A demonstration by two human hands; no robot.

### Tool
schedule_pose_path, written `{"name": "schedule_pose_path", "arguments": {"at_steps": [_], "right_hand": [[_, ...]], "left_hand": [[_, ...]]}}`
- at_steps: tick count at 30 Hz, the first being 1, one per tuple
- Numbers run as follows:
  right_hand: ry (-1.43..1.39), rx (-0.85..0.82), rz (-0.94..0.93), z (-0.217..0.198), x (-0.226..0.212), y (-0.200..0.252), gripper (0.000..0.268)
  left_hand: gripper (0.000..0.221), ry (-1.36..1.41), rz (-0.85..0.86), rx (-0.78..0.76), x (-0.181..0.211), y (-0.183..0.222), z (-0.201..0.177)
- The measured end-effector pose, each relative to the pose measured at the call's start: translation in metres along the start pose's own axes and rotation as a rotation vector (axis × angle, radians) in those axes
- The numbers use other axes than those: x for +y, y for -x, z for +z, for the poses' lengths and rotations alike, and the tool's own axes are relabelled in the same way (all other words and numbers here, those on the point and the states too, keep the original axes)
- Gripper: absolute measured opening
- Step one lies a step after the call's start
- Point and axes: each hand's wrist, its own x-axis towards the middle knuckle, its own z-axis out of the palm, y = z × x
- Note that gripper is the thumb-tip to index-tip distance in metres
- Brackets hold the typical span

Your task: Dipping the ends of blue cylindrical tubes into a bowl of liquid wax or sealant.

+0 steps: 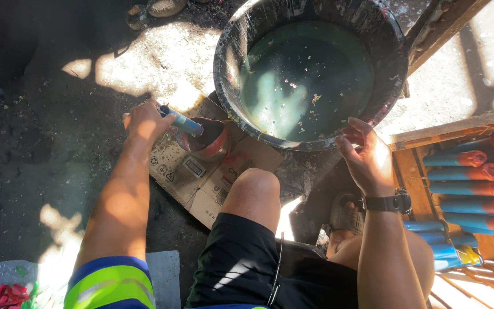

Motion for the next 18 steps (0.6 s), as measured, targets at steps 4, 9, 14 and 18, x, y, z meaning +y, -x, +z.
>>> {"name": "schedule_pose_path", "arguments": {"at_steps": [4,9,14,18], "right_hand": [[-0.023,0.005,0.015,0.000,0.002,0.000,0.044],[-0.018,0.015,0.008,-0.001,-0.003,0.002,0.043],[-0.018,0.013,0.007,-0.001,-0.002,0.001,0.043],[-0.029,0.002,0.020,-0.002,-0.005,0.002,0.045]], "left_hand": [[0.047,-0.026,0.010,0.009,0.000,0.002,0.001],[0.046,-0.003,0.005,0.024,-0.010,-0.009,0.020],[0.047,-0.030,-0.006,0.011,-0.008,-0.006,0.016],[0.045,-0.044,0.009,0.038,-0.010,-0.006,0.016]]}}
